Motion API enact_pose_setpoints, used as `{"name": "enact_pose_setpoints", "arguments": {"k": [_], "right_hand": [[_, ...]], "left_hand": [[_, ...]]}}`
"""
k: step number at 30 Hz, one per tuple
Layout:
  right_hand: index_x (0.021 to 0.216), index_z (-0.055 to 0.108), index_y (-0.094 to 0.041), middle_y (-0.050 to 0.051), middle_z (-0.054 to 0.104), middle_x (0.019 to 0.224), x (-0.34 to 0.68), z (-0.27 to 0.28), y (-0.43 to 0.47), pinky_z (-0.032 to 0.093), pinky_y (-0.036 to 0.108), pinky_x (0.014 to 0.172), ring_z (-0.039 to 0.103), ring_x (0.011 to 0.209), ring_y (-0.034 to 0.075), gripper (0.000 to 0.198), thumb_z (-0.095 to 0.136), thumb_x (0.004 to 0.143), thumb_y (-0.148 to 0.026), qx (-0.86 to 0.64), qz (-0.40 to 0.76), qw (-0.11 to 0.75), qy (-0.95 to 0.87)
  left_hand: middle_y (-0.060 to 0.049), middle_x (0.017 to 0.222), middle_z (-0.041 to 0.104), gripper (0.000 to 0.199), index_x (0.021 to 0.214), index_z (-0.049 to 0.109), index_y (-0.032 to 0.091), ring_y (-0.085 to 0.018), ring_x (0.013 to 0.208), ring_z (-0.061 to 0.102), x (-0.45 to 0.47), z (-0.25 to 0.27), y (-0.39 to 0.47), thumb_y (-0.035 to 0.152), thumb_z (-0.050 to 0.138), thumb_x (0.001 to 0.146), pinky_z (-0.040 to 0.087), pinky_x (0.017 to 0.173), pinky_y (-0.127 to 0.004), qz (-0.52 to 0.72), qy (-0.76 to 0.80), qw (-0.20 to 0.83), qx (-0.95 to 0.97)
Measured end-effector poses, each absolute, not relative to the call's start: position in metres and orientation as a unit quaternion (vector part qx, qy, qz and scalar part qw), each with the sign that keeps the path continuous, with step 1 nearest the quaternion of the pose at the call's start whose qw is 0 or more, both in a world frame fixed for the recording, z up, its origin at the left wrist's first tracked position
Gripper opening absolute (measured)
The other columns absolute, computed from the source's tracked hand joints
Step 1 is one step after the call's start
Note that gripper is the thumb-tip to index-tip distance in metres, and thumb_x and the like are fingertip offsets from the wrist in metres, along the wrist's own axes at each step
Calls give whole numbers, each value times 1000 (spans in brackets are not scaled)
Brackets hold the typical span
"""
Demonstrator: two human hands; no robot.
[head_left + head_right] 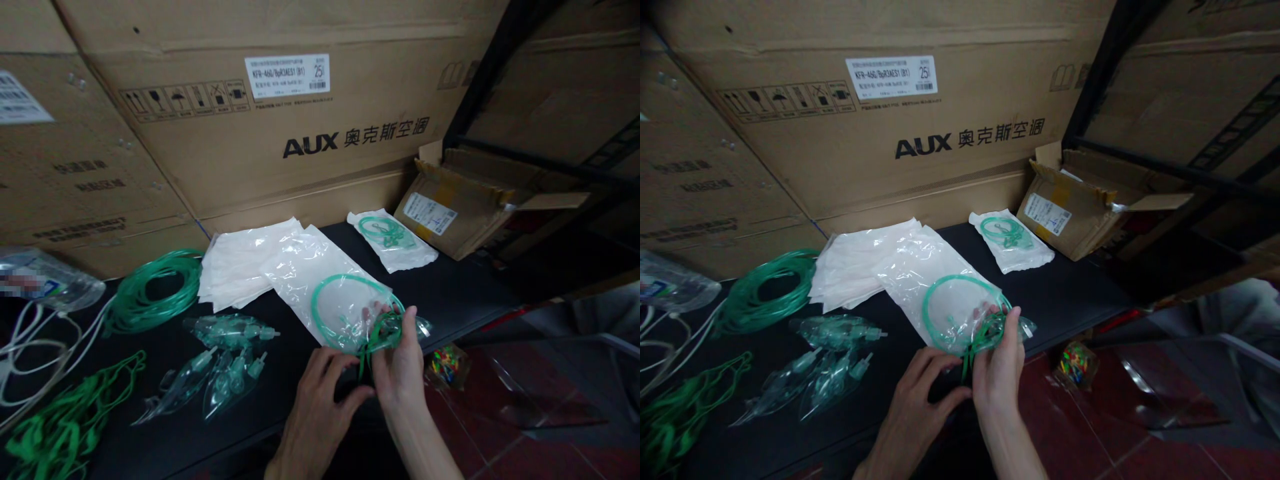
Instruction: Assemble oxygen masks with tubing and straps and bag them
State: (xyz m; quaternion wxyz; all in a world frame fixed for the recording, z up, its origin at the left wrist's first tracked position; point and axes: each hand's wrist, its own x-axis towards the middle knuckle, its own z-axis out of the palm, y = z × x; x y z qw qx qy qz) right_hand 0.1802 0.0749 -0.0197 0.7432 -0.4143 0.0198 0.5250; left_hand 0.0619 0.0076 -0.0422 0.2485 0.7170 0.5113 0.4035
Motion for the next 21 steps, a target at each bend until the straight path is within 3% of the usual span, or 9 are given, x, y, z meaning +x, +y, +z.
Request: {"name": "enact_pose_setpoints", "arguments": {"k": [4,8,11,13,16,21], "right_hand": [[94,78,-19,2,82,90,183,-13,64,61,31,88,76,86,18,36,75,85,-54,-402,572,714,-32],[91,79,-24,-1,83,99,200,-16,49,62,30,87,76,96,18,19,80,80,-40,-408,597,686,-81],[91,80,-17,7,84,102,218,-22,39,65,36,81,79,91,24,21,89,75,-28,-434,633,631,-113],[92,80,-13,13,84,99,228,-23,35,66,43,80,80,85,29,25,91,76,-30,-451,654,586,-157],[86,80,-12,12,83,85,236,-21,33,67,43,77,82,78,32,28,92,75,-34,-474,653,549,-218],[86,81,-12,16,84,93,237,-24,37,67,40,79,82,79,29,30,94,70,-34,-466,624,590,-210]], "left_hand": [[0,104,68,44,104,66,26,-20,96,70,59,-47,14,0,83,74,59,88,-33,398,531,216,716],[0,96,65,29,102,64,24,-19,86,69,59,-51,25,4,74,84,60,81,-33,406,567,201,688],[1,92,64,20,102,64,23,-17,76,68,58,-51,31,8,69,90,60,73,-31,414,586,193,669],[1,90,64,15,100,65,24,-16,74,69,57,-49,32,10,64,93,60,71,-28,420,588,190,665],[0,90,66,14,99,67,24,-16,74,70,55,-47,29,13,58,98,59,70,-27,423,580,181,672],[-2,92,69,18,105,70,25,-20,80,70,46,-46,24,16,55,101,59,73,-33,431,576,143,679]]}}
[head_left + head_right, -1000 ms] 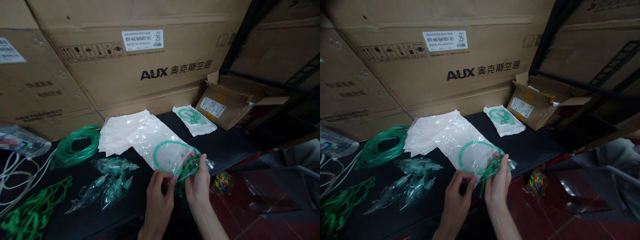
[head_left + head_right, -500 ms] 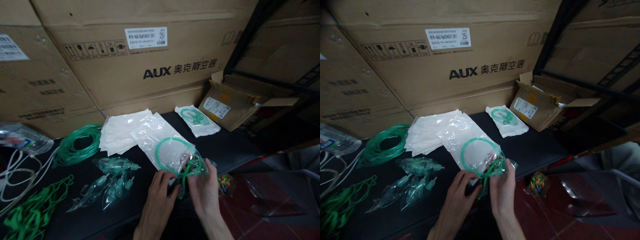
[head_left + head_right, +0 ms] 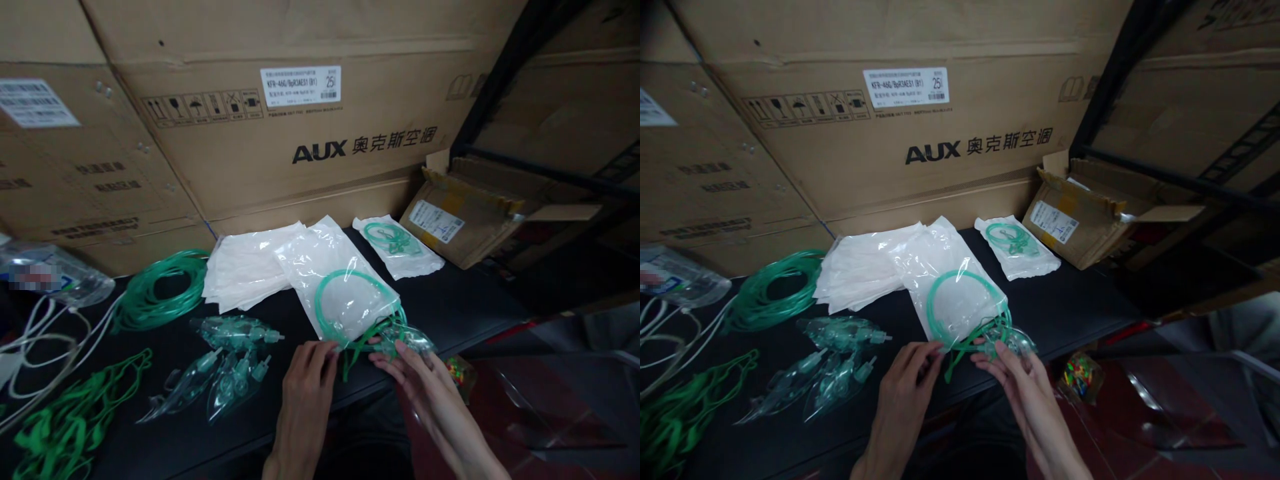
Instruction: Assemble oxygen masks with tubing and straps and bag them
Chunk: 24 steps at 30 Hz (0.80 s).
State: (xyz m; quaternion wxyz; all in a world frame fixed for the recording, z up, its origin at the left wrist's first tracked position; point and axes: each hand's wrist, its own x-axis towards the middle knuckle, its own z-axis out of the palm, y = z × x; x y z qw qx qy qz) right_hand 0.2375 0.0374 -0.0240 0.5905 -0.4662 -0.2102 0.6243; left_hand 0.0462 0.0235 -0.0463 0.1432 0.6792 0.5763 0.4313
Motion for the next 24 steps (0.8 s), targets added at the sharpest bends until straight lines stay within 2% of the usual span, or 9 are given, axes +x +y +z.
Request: {"name": "enact_pose_setpoints", "arguments": {"k": [4,8,12,16,20,22,24], "right_hand": [[77,80,-17,12,85,91,229,-30,39,64,47,91,82,86,31,30,96,66,-40,-448,611,627,-185],[89,81,-21,7,85,102,206,-31,33,55,44,107,79,102,27,25,93,71,-32,-418,615,657,-124],[98,80,-21,6,84,101,184,-30,24,59,44,103,79,102,26,28,91,74,-32,-410,645,637,-102],[99,80,-22,5,84,103,179,-31,17,60,38,99,78,106,25,31,93,73,-33,-414,655,620,-124],[91,81,-23,6,84,104,186,-36,14,61,41,96,77,106,29,32,94,68,-41,-440,631,628,-118],[98,82,-24,7,84,106,191,-39,14,62,44,94,77,107,31,38,92,69,-47,-466,617,622,-123],[111,80,-25,6,83,113,197,-40,13,59,45,99,73,115,31,46,90,72,-47,-484,608,612,-147]], "left_hand": [[-2,94,70,13,102,70,23,-19,82,69,46,-38,21,17,59,101,59,73,-32,445,569,133,679],[-1,92,70,12,99,67,23,-18,83,68,60,-26,13,13,61,98,58,74,-29,461,543,182,678],[-2,92,68,13,97,64,23,-21,86,66,69,-24,8,10,59,97,57,78,-35,425,535,194,704],[-2,90,66,16,93,59,24,-25,84,65,68,-21,14,9,65,88,57,76,-42,404,582,118,696],[-8,111,65,41,118,58,24,-28,103,67,69,-8,24,8,66,81,60,88,-46,428,575,68,693],[-10,123,63,54,131,54,25,-30,113,64,71,0,29,8,66,80,58,95,-49,419,558,77,712],[-11,134,60,64,140,49,25,-31,122,61,72,5,34,10,67,80,56,101,-52,390,542,102,737]]}}
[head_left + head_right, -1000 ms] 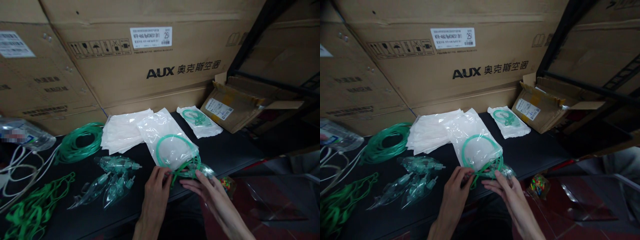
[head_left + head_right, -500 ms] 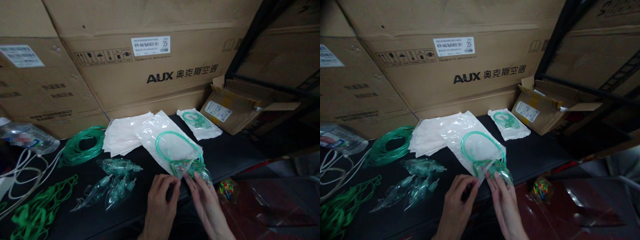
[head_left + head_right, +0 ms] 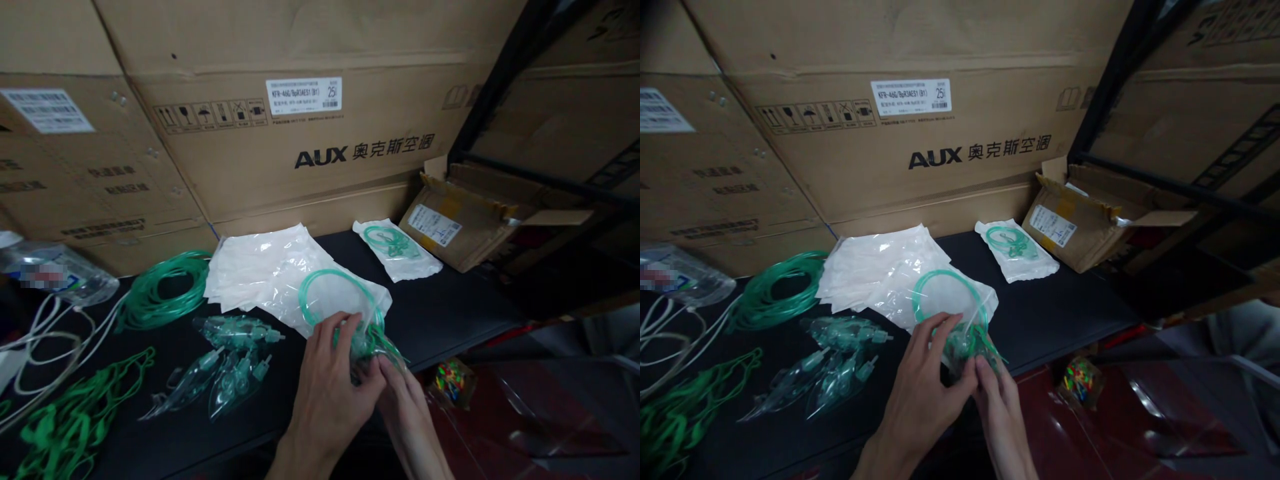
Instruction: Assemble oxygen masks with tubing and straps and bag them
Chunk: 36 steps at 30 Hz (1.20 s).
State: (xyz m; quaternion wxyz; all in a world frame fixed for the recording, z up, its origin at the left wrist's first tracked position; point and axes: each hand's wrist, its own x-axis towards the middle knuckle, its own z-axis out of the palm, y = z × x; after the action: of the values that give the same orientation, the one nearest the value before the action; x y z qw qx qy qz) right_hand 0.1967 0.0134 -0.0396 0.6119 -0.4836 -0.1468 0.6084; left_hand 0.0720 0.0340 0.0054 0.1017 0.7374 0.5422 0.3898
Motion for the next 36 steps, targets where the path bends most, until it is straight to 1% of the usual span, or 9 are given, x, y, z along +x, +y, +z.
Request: {"name": "enact_pose_setpoints", "arguments": {"k": [3,6,9,12,16,20,25,32,36], "right_hand": [[130,72,-28,5,78,128,205,-35,13,53,39,108,67,127,28,60,90,75,-41,-488,601,598,-207],[140,65,-28,8,78,129,212,-26,13,56,40,105,73,118,29,74,92,73,-42,-503,592,588,-225],[146,60,-30,8,77,130,214,-19,13,57,40,103,73,117,29,81,92,72,-42,-510,590,582,-229],[143,62,-31,7,73,138,213,-16,14,54,39,108,69,125,29,77,92,73,-40,-502,600,575,-241],[131,72,-25,10,78,128,213,-19,17,60,42,100,76,112,31,67,95,70,-38,-491,612,584,-206],[122,77,-22,12,79,124,213,-21,17,61,45,99,77,109,32,58,95,69,-38,-472,623,591,-199],[124,77,-25,10,80,123,211,-21,18,61,46,100,77,109,30,57,94,71,-37,-463,628,587,-216],[127,75,-28,3,86,101,213,-39,12,64,36,91,80,86,19,58,94,73,-35,-475,622,558,-276],[130,74,-24,4,85,101,209,-43,10,64,35,89,79,85,19,60,92,75,-38,-488,610,551,-292]], "left_hand": [[-11,143,57,75,150,41,27,-32,129,57,69,7,38,6,62,82,55,103,-54,325,518,121,782],[-11,144,58,84,154,39,27,-32,126,58,66,5,36,-2,56,76,56,99,-54,276,512,107,806],[-11,145,58,82,153,42,27,-34,128,57,69,3,31,3,60,77,53,103,-58,271,532,95,797],[-12,146,58,77,153,43,26,-36,129,56,76,-1,27,10,65,81,51,104,-60,280,548,85,783],[-11,140,62,73,151,44,24,-32,124,60,77,-6,25,-2,54,84,56,99,-53,292,560,47,774],[-10,131,66,61,145,51,25,-29,114,65,72,-6,25,-3,51,90,58,94,-48,301,548,17,781],[-10,125,68,47,139,56,21,-27,110,67,67,-2,33,2,53,97,57,94,-44,314,506,10,803],[-10,122,71,38,133,61,18,-28,97,69,59,10,53,6,58,97,59,86,-46,289,479,-21,829],[-9,114,72,26,120,67,16,-28,96,69,63,17,57,8,61,96,60,87,-46,277,466,-3,840]]}}
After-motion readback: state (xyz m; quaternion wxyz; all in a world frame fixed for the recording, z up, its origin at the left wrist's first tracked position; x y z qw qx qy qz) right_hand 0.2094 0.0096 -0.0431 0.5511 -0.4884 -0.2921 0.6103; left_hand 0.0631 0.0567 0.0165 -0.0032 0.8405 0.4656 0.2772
